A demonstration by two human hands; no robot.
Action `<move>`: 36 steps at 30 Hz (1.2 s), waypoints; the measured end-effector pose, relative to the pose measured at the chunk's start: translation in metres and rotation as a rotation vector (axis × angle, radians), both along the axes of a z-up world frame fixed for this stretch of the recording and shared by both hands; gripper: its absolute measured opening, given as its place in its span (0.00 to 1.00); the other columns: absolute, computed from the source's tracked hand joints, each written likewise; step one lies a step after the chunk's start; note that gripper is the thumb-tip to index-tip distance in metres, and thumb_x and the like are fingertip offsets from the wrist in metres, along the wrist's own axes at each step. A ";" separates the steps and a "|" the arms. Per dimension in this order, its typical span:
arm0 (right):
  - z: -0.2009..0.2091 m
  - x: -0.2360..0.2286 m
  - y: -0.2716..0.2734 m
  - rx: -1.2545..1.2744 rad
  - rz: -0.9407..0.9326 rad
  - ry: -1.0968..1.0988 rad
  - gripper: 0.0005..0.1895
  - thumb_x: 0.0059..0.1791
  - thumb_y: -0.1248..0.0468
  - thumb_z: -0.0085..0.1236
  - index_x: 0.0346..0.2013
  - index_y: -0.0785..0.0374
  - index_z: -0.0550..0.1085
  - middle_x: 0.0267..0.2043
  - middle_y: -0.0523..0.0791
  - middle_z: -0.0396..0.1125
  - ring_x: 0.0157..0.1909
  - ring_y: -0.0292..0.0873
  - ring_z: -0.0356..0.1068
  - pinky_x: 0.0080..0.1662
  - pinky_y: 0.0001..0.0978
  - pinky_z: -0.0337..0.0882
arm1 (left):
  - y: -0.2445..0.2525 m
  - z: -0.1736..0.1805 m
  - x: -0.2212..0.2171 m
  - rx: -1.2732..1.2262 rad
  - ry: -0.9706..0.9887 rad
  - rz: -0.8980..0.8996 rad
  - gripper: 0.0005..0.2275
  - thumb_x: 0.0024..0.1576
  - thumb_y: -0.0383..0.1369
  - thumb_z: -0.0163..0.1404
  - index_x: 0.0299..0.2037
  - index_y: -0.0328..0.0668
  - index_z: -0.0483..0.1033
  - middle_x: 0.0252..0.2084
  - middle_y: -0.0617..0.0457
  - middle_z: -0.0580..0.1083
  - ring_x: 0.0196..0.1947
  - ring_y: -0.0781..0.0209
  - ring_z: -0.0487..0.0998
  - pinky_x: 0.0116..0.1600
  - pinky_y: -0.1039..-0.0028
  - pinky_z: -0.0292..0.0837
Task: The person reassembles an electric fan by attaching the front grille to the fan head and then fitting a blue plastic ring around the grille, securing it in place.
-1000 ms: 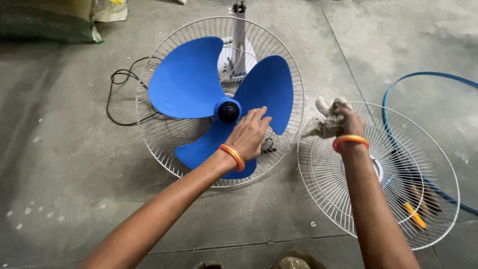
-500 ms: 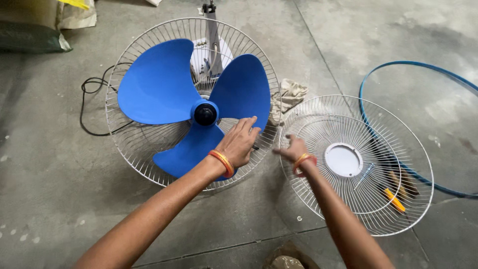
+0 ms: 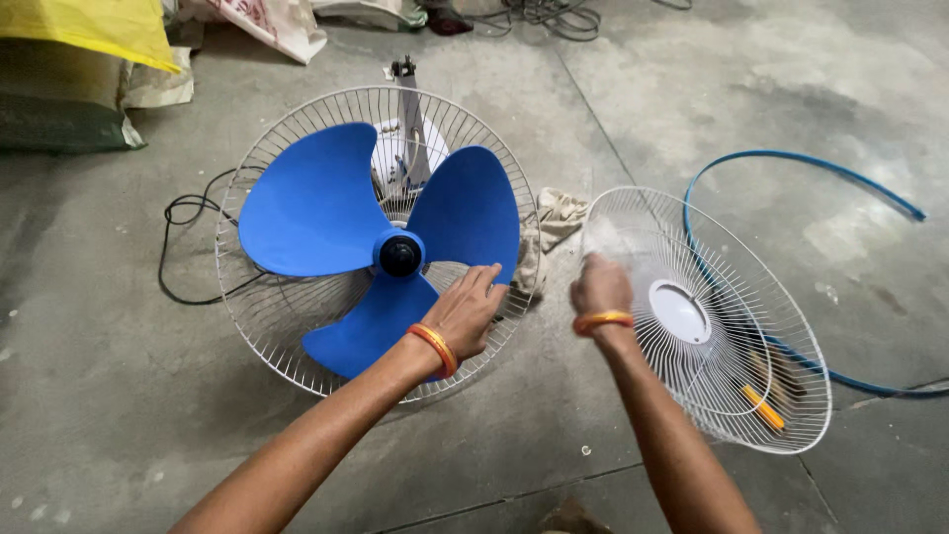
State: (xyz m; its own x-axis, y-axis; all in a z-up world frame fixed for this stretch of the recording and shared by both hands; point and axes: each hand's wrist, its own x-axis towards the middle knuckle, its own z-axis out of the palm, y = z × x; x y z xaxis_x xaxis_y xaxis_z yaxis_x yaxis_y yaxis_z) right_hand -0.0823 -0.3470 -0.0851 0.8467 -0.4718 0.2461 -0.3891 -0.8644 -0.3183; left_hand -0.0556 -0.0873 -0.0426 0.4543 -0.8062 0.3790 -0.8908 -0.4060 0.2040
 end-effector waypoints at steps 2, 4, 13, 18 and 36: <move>0.048 -0.006 -0.011 -0.113 -0.049 -0.157 0.10 0.46 0.73 0.49 0.38 0.67 0.78 0.28 0.61 0.72 0.32 0.61 0.74 0.37 0.53 0.75 | 0.001 0.002 0.001 0.029 0.014 -0.002 0.26 0.39 0.20 0.56 0.52 0.25 0.70 0.64 0.29 0.64 0.64 0.36 0.64 0.67 0.58 0.62; 0.094 -0.016 -0.022 -0.162 -0.108 -0.301 0.11 0.47 0.73 0.49 0.36 0.66 0.79 0.27 0.60 0.72 0.29 0.59 0.75 0.37 0.51 0.76 | 0.001 0.003 0.003 0.046 0.024 -0.004 0.27 0.37 0.20 0.57 0.52 0.25 0.70 0.63 0.29 0.64 0.64 0.36 0.64 0.67 0.58 0.62; 0.227 -0.068 -0.027 0.322 -0.013 -0.825 0.12 0.50 0.76 0.47 0.43 0.72 0.78 0.33 0.54 0.76 0.33 0.48 0.79 0.36 0.36 0.81 | -0.019 0.003 0.027 -0.119 0.183 0.053 0.25 0.45 0.27 0.62 0.53 0.31 0.70 0.60 0.35 0.68 0.61 0.39 0.67 0.64 0.59 0.63; 0.235 -0.084 -0.034 0.738 0.051 -1.026 0.11 0.54 0.75 0.45 0.47 0.77 0.75 0.36 0.55 0.76 0.33 0.50 0.79 0.32 0.30 0.78 | -0.028 0.008 0.037 -0.195 0.293 0.085 0.25 0.49 0.35 0.63 0.54 0.30 0.70 0.55 0.39 0.71 0.58 0.42 0.69 0.63 0.61 0.65; 0.187 -0.097 -0.131 1.539 0.165 -1.493 0.14 0.48 0.70 0.41 0.43 0.71 0.73 0.36 0.54 0.73 0.32 0.49 0.73 0.43 0.40 0.81 | 0.011 0.068 0.064 -0.573 0.880 0.418 0.44 0.48 0.60 0.54 0.66 0.34 0.58 0.65 0.38 0.65 0.66 0.48 0.69 0.69 0.61 0.65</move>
